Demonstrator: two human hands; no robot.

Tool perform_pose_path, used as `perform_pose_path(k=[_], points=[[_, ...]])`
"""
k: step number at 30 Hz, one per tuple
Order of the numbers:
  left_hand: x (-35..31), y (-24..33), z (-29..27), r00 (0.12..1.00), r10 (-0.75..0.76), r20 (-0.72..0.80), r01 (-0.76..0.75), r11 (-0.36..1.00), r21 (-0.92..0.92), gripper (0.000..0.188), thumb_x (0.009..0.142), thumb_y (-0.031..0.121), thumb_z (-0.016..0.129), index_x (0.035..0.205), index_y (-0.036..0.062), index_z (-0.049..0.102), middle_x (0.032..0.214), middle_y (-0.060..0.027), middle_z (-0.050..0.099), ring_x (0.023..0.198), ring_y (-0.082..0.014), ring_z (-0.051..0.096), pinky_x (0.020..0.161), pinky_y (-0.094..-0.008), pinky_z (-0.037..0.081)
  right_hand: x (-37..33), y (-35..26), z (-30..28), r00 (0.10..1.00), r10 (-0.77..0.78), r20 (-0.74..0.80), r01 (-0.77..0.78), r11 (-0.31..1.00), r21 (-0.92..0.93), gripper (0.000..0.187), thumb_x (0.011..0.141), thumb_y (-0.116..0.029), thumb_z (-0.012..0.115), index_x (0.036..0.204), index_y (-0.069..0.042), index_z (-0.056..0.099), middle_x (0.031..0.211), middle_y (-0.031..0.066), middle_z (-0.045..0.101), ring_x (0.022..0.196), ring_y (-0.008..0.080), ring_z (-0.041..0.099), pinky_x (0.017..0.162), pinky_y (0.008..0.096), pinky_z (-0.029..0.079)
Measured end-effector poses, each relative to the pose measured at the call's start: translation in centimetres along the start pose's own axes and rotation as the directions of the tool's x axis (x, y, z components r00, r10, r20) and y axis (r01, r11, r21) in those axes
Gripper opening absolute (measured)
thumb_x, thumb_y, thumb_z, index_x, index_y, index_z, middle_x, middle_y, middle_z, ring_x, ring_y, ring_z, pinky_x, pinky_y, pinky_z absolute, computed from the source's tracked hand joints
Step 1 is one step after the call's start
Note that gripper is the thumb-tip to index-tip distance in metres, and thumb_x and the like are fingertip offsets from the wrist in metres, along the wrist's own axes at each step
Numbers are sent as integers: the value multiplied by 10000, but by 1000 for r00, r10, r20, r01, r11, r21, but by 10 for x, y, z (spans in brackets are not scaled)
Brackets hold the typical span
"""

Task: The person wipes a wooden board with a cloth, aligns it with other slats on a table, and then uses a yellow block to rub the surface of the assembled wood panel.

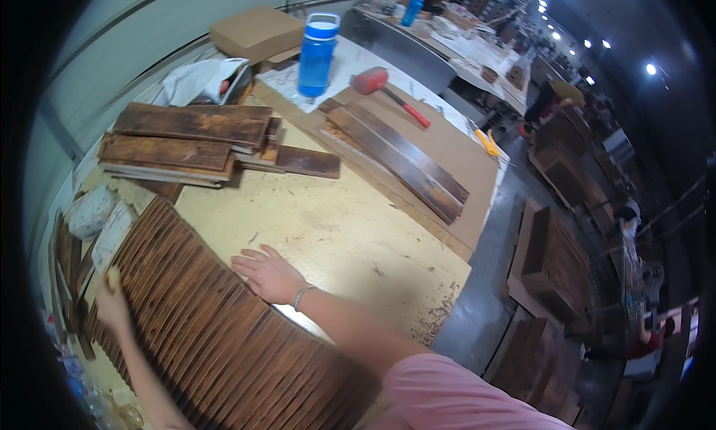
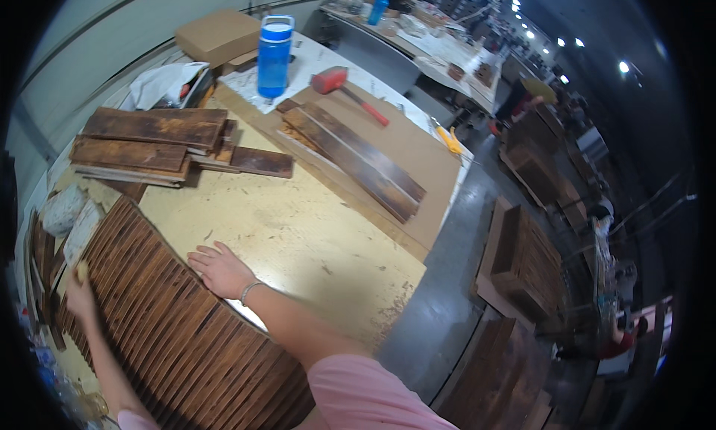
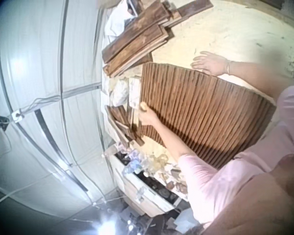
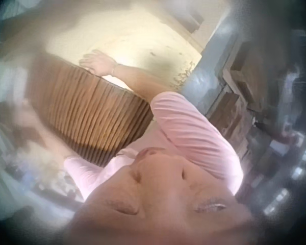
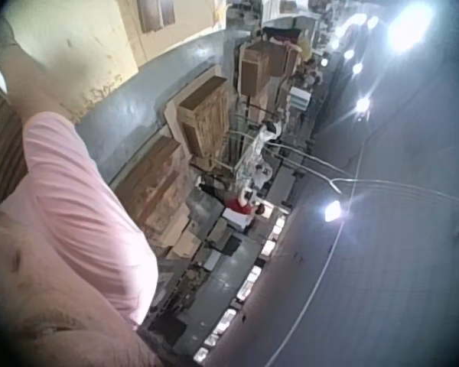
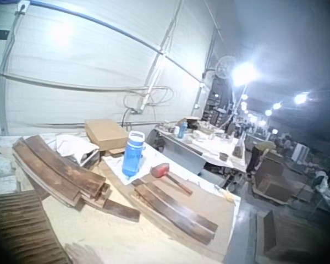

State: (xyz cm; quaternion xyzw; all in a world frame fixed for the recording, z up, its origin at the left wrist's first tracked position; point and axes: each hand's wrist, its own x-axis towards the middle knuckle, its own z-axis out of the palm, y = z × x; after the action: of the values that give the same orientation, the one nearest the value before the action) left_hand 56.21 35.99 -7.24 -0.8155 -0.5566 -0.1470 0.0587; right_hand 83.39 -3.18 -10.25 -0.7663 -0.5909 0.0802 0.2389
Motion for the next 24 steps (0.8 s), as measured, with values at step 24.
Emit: perform_pose_path(k=[24], points=[[-39,-124,-42,884,-432,-179,443,896,27,286,878,320,713,1129,192,665,1083,-118,635,1065,-328,613,860,-509,464,6,-11,1,1000,-5,12,7,993,-116,492,932,-118,556,1423,-130,540,1496,-9,520,1398,238,439,1207,491,264]])
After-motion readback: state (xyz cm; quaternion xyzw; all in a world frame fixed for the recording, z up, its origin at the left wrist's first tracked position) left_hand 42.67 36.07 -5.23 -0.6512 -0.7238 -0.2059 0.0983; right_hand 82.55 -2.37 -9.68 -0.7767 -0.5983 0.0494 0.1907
